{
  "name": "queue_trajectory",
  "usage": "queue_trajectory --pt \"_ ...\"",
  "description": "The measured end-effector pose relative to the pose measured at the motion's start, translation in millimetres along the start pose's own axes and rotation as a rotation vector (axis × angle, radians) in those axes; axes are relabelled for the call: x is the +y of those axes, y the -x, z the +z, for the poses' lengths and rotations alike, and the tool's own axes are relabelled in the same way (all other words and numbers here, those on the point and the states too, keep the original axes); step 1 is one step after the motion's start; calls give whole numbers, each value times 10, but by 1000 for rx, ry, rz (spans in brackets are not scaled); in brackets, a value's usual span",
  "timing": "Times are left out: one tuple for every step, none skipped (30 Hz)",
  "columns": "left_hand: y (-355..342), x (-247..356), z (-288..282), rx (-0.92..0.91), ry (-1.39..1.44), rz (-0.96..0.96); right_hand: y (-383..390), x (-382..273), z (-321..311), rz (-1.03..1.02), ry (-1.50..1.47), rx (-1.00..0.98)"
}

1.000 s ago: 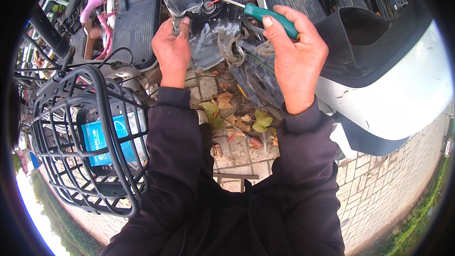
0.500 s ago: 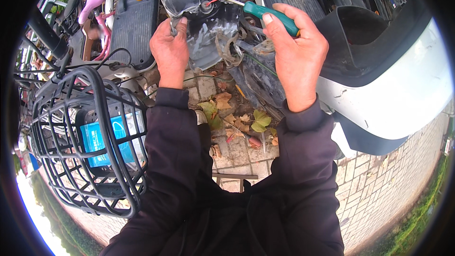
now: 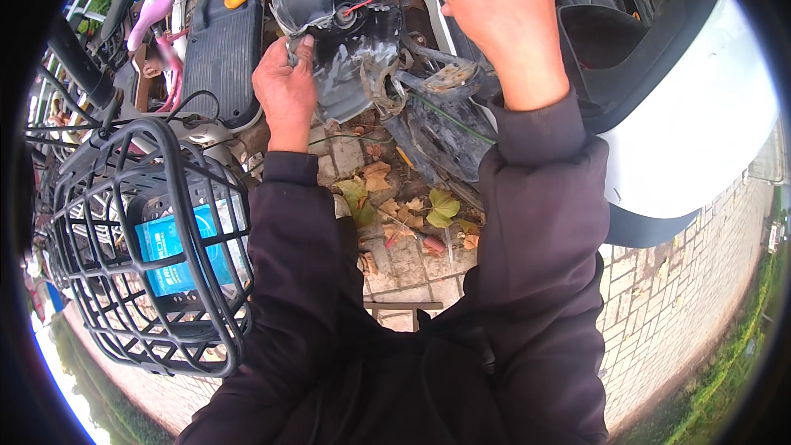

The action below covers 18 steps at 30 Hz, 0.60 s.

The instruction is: The person removes a scooter headlight assembly using a screwdriver, then wraps the exposed wiring with electrical tape. The person handles the headlight and wires directly, then secures the connections with tape.

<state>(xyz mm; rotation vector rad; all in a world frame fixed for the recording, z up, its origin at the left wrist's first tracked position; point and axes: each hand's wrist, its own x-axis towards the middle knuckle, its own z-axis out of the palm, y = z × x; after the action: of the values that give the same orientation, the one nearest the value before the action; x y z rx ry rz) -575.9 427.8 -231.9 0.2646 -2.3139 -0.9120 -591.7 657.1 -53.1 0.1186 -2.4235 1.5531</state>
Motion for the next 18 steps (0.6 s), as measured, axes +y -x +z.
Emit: queue_trajectory --pt "0 2 2 11 12 4 12 -51 -12 -31 69 -7" --pt "1 2 3 21 24 8 20 -104 -16 1 122 -24" --pt "0 1 0 14 31 5 14 -100 -17 32 175 -41" --pt "0 0 -1 6 39 1 15 -124 -5 62 229 -58" --pt "-1 0 -1 0 47 -4 -15 -73 18 -205 236 4" --pt "-1 1 -1 -5 50 -10 -42 -62 77 -473 239 64" --pt "-2 1 -2 -10 51 -16 -47 -3 81 -510 209 69" --pt "-2 3 -2 -6 56 -5 -56 30 106 -548 180 73" --pt "-2 5 -2 -19 47 -25 -33 76 86 -354 122 25" --pt "-4 7 0 -23 44 -29 -22 107 82 -159 63 -21" --pt "-7 8 5 -26 42 -32 -9 124 75 -149 49 -11" --pt "-10 10 11 -10 43 -18 -6 138 73 -140 34 0" --pt "-13 11 17 9 44 -4 -4 132 72 -132 20 10" --pt "-12 10 20 7 31 -13 -1 130 63 -73 38 22" --pt "-11 9 21 15 46 1 -4 117 64 -12 57 33" --pt "-10 6 19 3 46 -7 0 110 62 49 75 44" --pt "-6 4 16 -9 46 -16 3 108 68 -9 44 38" --pt "-3 4 17 -10 48 -20 10 108 75 -67 12 32"
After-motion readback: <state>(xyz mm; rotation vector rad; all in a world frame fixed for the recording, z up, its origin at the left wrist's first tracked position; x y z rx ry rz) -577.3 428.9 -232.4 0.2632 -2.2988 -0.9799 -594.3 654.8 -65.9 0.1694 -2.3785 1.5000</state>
